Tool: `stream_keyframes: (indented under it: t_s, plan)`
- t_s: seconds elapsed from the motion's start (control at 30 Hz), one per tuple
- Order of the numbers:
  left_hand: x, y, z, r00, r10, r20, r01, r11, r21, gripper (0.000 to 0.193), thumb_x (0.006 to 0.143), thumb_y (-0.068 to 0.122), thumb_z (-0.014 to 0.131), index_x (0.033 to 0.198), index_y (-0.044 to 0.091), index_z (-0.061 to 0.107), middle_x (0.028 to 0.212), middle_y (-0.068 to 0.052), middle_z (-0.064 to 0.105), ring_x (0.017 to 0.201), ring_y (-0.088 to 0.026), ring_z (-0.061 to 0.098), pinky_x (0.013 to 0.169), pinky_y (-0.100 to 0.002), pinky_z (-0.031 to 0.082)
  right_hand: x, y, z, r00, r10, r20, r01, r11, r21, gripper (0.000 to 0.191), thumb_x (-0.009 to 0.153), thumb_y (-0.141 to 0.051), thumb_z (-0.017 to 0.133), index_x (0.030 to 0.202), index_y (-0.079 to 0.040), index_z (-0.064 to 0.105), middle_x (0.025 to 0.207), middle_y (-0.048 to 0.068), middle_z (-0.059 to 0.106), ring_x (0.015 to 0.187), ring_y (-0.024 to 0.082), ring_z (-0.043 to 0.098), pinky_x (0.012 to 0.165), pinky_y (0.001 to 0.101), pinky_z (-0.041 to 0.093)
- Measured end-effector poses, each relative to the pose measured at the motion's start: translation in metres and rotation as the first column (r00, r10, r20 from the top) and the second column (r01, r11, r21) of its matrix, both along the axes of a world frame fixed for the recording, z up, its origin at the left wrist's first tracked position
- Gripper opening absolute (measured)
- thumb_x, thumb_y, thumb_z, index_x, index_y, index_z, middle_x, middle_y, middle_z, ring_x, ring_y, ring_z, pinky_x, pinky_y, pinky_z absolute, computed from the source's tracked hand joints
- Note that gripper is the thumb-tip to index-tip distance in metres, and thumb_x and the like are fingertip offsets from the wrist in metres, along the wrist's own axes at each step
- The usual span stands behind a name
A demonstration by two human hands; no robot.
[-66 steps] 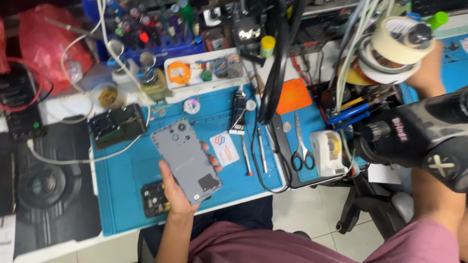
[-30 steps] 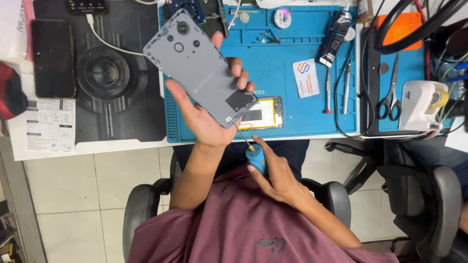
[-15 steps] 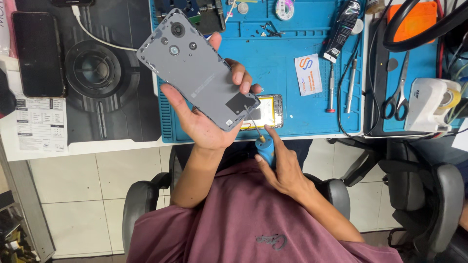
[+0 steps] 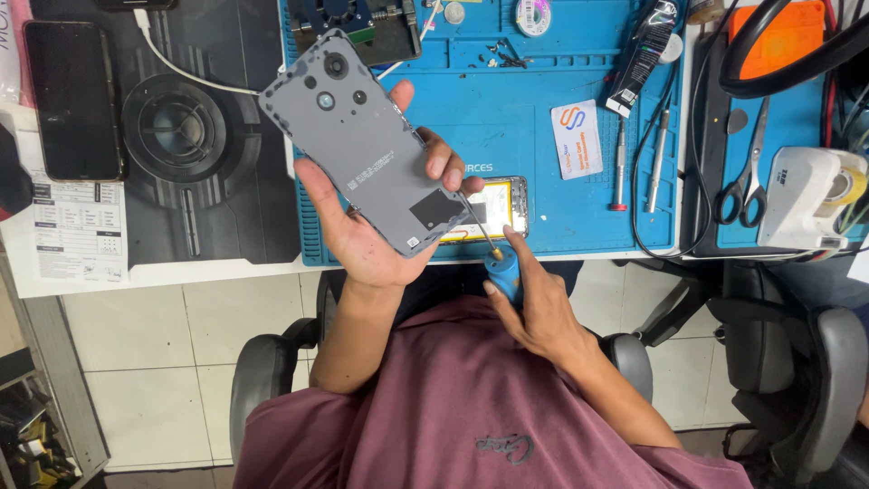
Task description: The person uses a screwdriver to remove screws from a smartphone back cover, then uses a heat gun to warm the device. They pry open the back cover with a metal tool and continue to separate it from the phone body. The back cover is set aside while the internal components remain exposed.
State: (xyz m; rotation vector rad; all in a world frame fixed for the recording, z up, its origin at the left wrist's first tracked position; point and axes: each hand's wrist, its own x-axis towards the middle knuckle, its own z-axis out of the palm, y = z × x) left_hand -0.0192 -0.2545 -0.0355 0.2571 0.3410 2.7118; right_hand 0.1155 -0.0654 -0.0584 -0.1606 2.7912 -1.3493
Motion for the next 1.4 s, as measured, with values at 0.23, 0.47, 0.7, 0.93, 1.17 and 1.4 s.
stream_keyframes:
  t_s: [0.23,0.47,0.7,0.93,1.17,1.4]
  plan:
    - [0.0,-0.014,-0.005,0.999,-0.053,-0.001,0.053,0.998,0.042,0.096,0.1,0.082,0.022,0.163,0.01,0.033,0.108,-0.015,0.06,0.107,-0.026,0.06,0.115,-0.057,0.044,0.001,-0.003,0.0,0.995,0.042,-0.088,-0.037,0.997,0.061,0.073,0.09,-0.008,0.074,0.151,0.008,0.036,0.089,0.02,0.068,0.063,0.03,0.067,0.059,0.0385,0.054]
    - [-0.003,-0.027,-0.002,0.999,-0.026,-0.047,0.026,1.0,-0.002,0.098,0.096,0.082,0.026,0.16,0.008,0.034,0.109,-0.016,0.063,0.108,-0.033,0.066,0.116,-0.067,0.042,-0.001,-0.007,0.01,0.978,0.09,-0.191,-0.064,0.988,0.139,0.071,0.089,-0.009,0.076,0.149,0.006,0.041,0.106,0.024,0.068,0.075,0.032,0.07,0.064,0.0395,0.057]
    - [0.001,-0.031,0.007,0.995,-0.1,-0.001,0.1,0.994,0.049,0.1,0.096,0.082,0.021,0.165,0.01,0.03,0.109,-0.017,0.061,0.104,-0.033,0.066,0.114,-0.067,0.046,-0.004,-0.008,0.016,0.986,0.07,-0.15,-0.036,0.975,0.22,0.074,0.086,-0.008,0.079,0.149,0.005,0.042,0.089,0.016,0.065,0.066,0.028,0.066,0.054,0.0386,0.052]
    - [-0.001,-0.032,0.007,0.989,-0.143,0.039,0.141,0.989,0.056,0.097,0.101,0.08,0.019,0.164,0.007,0.028,0.109,-0.017,0.061,0.103,-0.033,0.066,0.11,-0.064,0.048,-0.006,-0.001,0.015,0.98,0.095,-0.176,-0.044,0.961,0.273,0.075,0.085,-0.008,0.08,0.149,0.003,0.044,0.086,0.015,0.063,0.063,0.027,0.064,0.053,0.0386,0.052]
    - [-0.004,-0.031,0.006,0.975,-0.21,0.075,0.206,0.977,0.057,0.086,0.108,0.066,0.036,0.169,0.007,0.027,0.11,-0.016,0.061,0.103,-0.032,0.066,0.112,-0.065,0.047,-0.007,0.005,0.014,0.971,0.108,-0.214,-0.046,0.96,0.277,0.074,0.085,-0.009,0.081,0.148,0.004,0.045,0.086,0.014,0.063,0.064,0.027,0.065,0.054,0.0377,0.052]
    - [-0.004,-0.029,0.013,0.99,-0.127,0.065,0.139,0.956,-0.257,0.069,0.104,0.007,0.064,0.163,-0.001,0.03,0.119,-0.018,0.062,0.118,-0.039,0.068,0.108,-0.062,0.057,-0.004,0.012,0.019,0.977,0.101,-0.185,-0.04,0.95,0.31,0.073,0.083,-0.011,0.082,0.146,0.003,0.047,0.085,0.013,0.063,0.061,0.025,0.064,0.051,0.0373,0.051]
